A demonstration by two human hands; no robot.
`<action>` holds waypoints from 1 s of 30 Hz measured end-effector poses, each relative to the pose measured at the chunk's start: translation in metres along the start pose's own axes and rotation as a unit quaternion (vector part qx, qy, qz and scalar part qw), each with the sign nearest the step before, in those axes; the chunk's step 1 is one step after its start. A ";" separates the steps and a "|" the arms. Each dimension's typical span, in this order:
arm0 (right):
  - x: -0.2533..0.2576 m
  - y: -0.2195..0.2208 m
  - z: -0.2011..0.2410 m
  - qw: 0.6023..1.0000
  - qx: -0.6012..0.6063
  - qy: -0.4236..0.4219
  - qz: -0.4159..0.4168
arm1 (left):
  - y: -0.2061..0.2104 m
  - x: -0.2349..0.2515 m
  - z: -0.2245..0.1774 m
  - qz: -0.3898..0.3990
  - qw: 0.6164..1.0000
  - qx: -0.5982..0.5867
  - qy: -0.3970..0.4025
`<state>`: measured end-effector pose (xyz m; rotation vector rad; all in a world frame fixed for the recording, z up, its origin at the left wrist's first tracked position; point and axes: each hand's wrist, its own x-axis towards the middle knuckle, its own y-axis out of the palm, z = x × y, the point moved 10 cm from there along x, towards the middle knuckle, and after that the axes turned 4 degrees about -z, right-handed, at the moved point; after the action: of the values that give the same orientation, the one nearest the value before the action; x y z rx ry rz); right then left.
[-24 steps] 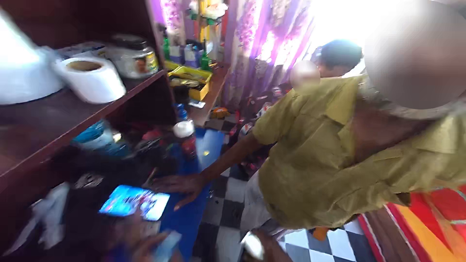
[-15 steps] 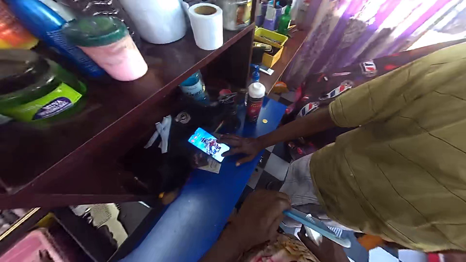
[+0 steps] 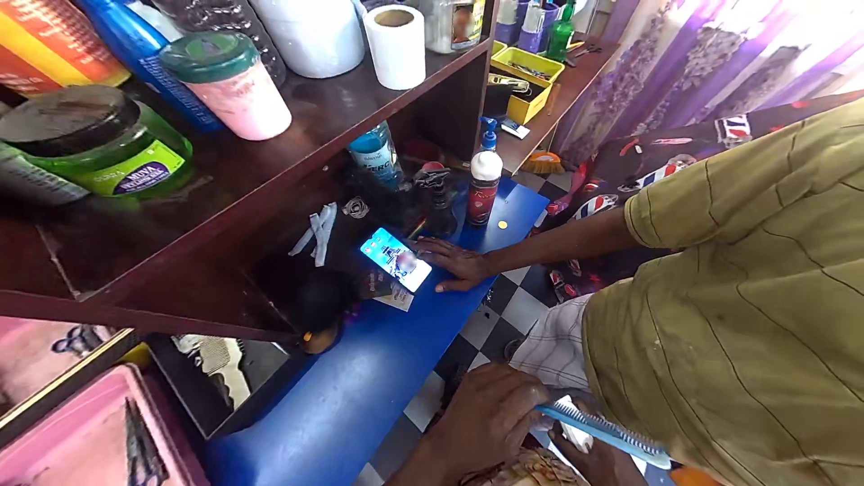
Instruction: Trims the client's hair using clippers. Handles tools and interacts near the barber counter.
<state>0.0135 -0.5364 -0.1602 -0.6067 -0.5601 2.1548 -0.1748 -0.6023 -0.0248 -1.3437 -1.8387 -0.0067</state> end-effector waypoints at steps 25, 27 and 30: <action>0.000 -0.020 -0.003 0.994 -0.046 -0.063 0.076 | 0.037 -0.006 -0.054 -0.022 0.999 0.035 -0.009; 0.000 -0.019 -0.005 0.994 -0.048 -0.057 0.081 | 0.038 -0.008 -0.054 -0.017 0.999 0.039 -0.009; -0.001 -0.013 -0.010 0.994 -0.033 -0.056 0.084 | 0.036 -0.010 -0.054 -0.016 0.999 0.044 -0.009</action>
<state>0.0273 -0.5276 -0.1602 -0.5888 -0.6627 2.3477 -0.1132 -0.6192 -0.0116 -1.2575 -1.8536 0.0687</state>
